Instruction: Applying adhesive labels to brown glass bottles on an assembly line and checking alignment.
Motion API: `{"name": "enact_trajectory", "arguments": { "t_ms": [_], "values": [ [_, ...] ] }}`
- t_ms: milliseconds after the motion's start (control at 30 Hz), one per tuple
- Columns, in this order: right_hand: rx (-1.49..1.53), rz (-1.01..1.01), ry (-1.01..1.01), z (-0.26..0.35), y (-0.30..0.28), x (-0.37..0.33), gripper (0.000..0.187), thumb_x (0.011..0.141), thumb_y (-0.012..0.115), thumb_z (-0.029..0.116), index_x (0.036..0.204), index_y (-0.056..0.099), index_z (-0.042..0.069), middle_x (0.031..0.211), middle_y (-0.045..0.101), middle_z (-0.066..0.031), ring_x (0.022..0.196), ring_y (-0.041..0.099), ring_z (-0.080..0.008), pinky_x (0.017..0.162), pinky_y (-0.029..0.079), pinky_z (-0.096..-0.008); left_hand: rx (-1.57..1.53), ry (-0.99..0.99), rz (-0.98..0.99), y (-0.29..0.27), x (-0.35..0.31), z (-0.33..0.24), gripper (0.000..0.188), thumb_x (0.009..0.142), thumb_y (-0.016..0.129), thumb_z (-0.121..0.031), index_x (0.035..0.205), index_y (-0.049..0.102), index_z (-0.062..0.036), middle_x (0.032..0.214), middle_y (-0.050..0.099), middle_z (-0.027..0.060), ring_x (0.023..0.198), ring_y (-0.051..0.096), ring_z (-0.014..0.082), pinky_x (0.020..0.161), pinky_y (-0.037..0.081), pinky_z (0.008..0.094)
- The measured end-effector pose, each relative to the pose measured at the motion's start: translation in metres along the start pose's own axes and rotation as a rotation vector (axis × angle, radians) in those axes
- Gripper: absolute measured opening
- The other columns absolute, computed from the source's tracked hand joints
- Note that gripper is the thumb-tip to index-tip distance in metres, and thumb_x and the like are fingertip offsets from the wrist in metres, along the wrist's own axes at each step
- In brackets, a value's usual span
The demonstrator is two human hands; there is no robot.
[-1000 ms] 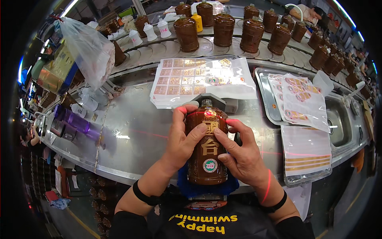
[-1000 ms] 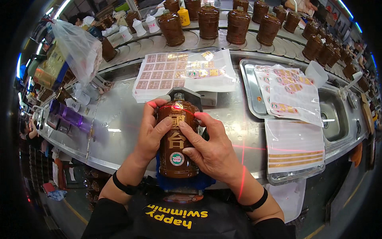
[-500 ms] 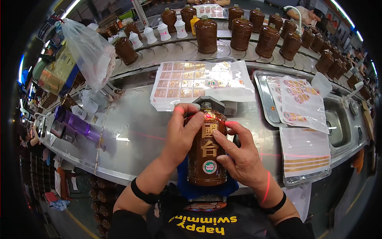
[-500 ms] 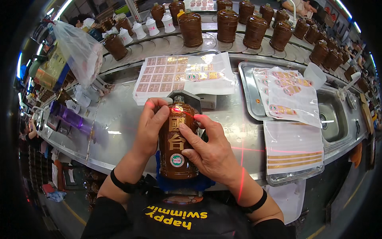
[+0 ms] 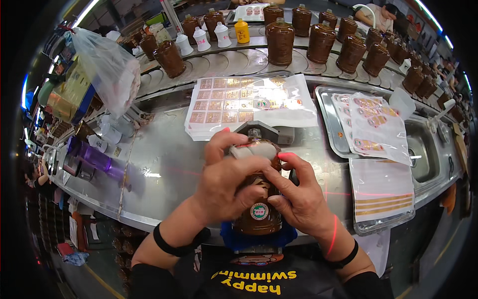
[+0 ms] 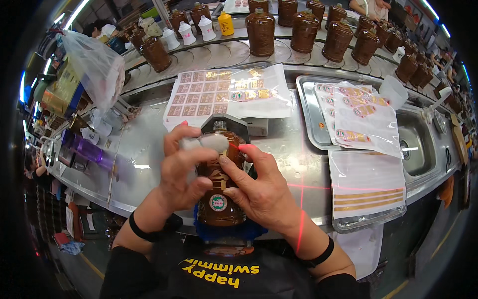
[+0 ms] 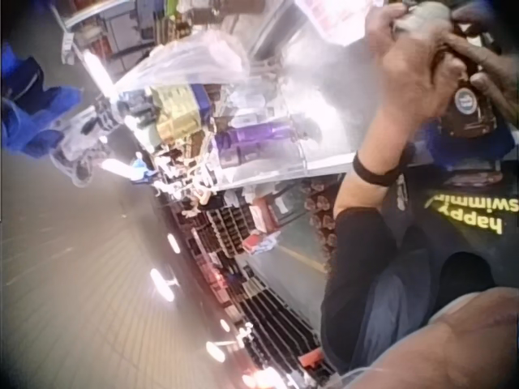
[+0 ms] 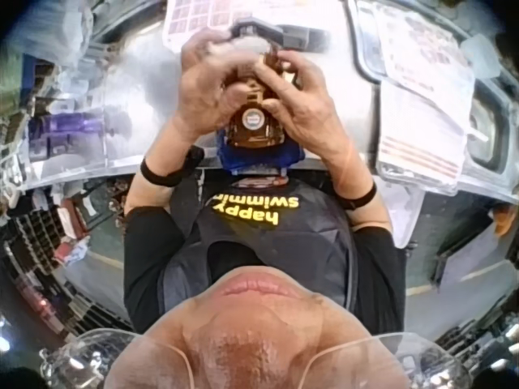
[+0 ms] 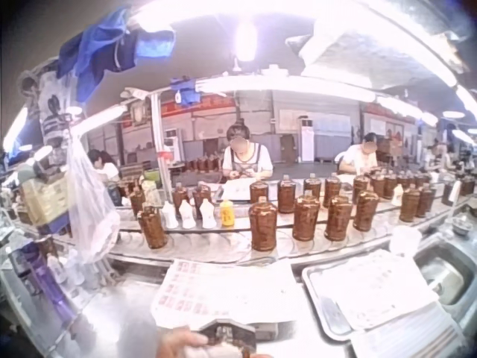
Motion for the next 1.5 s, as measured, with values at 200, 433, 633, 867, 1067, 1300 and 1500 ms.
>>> {"name": "enact_trajectory", "arguments": {
  "t_ms": [200,433,633,867,1067,1300,1500],
  "values": [
    [0.009,0.003,0.01,0.001,0.0,0.001,0.052,0.079,0.074,0.018,0.128,0.059,0.012,0.131,0.043,-0.0214,0.111,0.049,-0.038,0.094,0.044,-0.0428,0.16,0.044,0.122,0.003,0.0,0.003,0.033,0.089,0.062,-0.034,0.114,0.065,-0.0131,0.099,0.069,0.0031,0.11,0.05,0.0273,0.105,0.029,0.0479],
    [0.014,-0.012,-0.001,-0.001,0.001,-0.001,0.051,0.078,0.074,0.018,0.127,0.06,0.012,0.129,0.044,-0.0218,0.111,0.049,-0.0383,0.093,0.045,-0.0432,-0.006,-0.151,-0.013,0.007,-0.001,0.026,0.028,0.093,0.059,-0.027,0.112,0.064,-0.0075,0.098,0.067,0.0058,0.1,0.05,0.027,0.091,0.039,0.0368],
    [0.016,0.0,-0.002,-0.001,0.002,0.001,0.052,0.077,0.075,0.019,0.126,0.06,0.012,0.129,0.045,-0.0215,0.11,0.049,-0.0378,0.092,0.045,-0.0426,0.019,0.035,-0.065,-0.002,-0.003,0.013,0.018,0.088,0.064,-0.018,0.103,0.067,-0.0103,0.096,0.068,0.0051,0.101,0.052,0.0256,0.09,0.04,0.0408],
    [0.003,0.022,-0.002,-0.001,-0.003,0.002,0.055,0.076,0.075,0.015,0.128,0.058,0.011,0.129,0.046,-0.0221,0.111,0.051,-0.0381,0.092,0.046,-0.0422,0.206,0.117,-0.014,0.0,-0.01,0.002,0.024,0.081,0.068,-0.021,0.105,0.066,-0.0167,0.089,0.068,0.0,0.102,0.052,0.0229,0.094,0.037,0.0463],
    [0.175,-0.147,0.055,-0.017,-0.036,0.031,0.041,0.08,0.063,-0.003,0.12,0.053,0.002,0.106,0.063,-0.0187,0.094,0.067,-0.0328,0.078,0.055,-0.0338,0.249,0.123,-0.004,0.0,-0.014,0.0,0.026,0.079,0.069,-0.023,0.105,0.066,-0.0176,0.088,0.067,-0.0008,0.1,0.051,0.0215,0.094,0.038,0.0453],
    [0.305,0.342,-0.075,-0.03,-0.031,0.122,0.022,0.081,0.07,0.013,0.1,0.064,0.003,0.084,0.067,-0.0051,0.075,0.061,-0.0116,0.067,0.049,-0.0282,0.254,0.121,0.015,0.002,-0.017,-0.005,0.024,0.08,0.069,-0.027,0.102,0.067,-0.0171,0.083,0.065,-0.0022,0.099,0.051,0.0208,0.092,0.037,0.0443],
    [0.447,0.605,0.122,-0.037,-0.02,0.136,0.026,0.083,0.07,0.019,0.103,0.064,0.003,0.093,0.066,-0.0045,0.087,0.058,-0.0101,0.079,0.047,-0.0279,0.23,0.093,0.009,0.005,-0.02,-0.004,0.024,0.082,0.068,-0.031,0.101,0.066,-0.0158,0.082,0.064,-0.0022,0.098,0.05,0.0206,0.091,0.037,0.0435]
  ]
}}
Point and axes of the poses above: each hand's wrist, its own x-axis towards the middle knuckle, its own y-axis out of the palm, z = x × y, the point moved 3 cm from there along x, towards the middle knuckle
